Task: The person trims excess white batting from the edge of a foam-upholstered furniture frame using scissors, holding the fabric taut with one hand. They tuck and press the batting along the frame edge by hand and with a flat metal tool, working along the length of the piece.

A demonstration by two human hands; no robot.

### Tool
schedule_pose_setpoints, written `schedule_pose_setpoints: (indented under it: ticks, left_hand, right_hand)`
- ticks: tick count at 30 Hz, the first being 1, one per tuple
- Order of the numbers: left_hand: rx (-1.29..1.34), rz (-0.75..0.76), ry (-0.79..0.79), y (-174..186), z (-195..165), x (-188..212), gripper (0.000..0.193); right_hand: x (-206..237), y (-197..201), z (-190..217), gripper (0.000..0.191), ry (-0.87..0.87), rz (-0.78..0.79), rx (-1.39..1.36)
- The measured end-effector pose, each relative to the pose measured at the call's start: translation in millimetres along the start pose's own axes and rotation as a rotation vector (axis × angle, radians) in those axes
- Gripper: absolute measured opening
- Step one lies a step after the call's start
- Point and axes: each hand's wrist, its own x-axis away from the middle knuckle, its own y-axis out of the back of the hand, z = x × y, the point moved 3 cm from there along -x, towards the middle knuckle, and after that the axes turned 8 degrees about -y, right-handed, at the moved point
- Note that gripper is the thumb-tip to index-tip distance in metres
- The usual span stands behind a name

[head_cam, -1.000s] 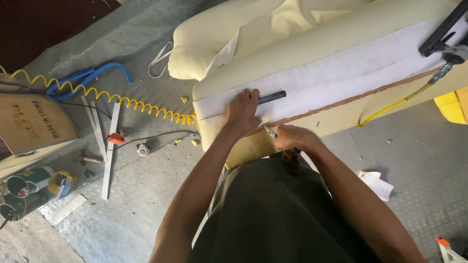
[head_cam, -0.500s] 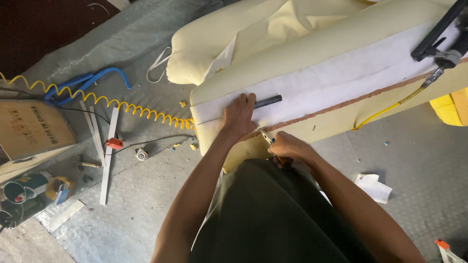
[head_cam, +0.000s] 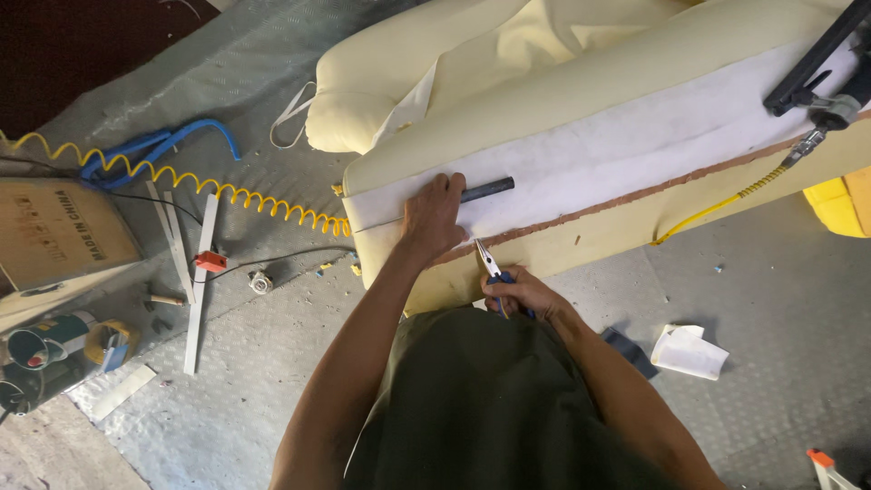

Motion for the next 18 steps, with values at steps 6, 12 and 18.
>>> schedule_pose_setpoints:
  ticks: [6,12,18]
  left_hand:
    - [-0.035,0.067,0.031,1.1,-4.0,-2.8,0.076]
    - [-0.044,0.065,0.059,-1.7,-3.9,-3.4,0.076]
    - [-0.065,-0.017,0.059,-14.4,1.4,-0.3,0.073]
  right_hand:
    - [8.1,3.9,5.4,0.04,-0.357,0.079,-0.149]
    - [2.5,-17.9,-0.2,0.045,-0.282,-0.016,-0.135]
    - [-4.9,-16.3,-4.1,0.048,-0.289,-0.279,0.073]
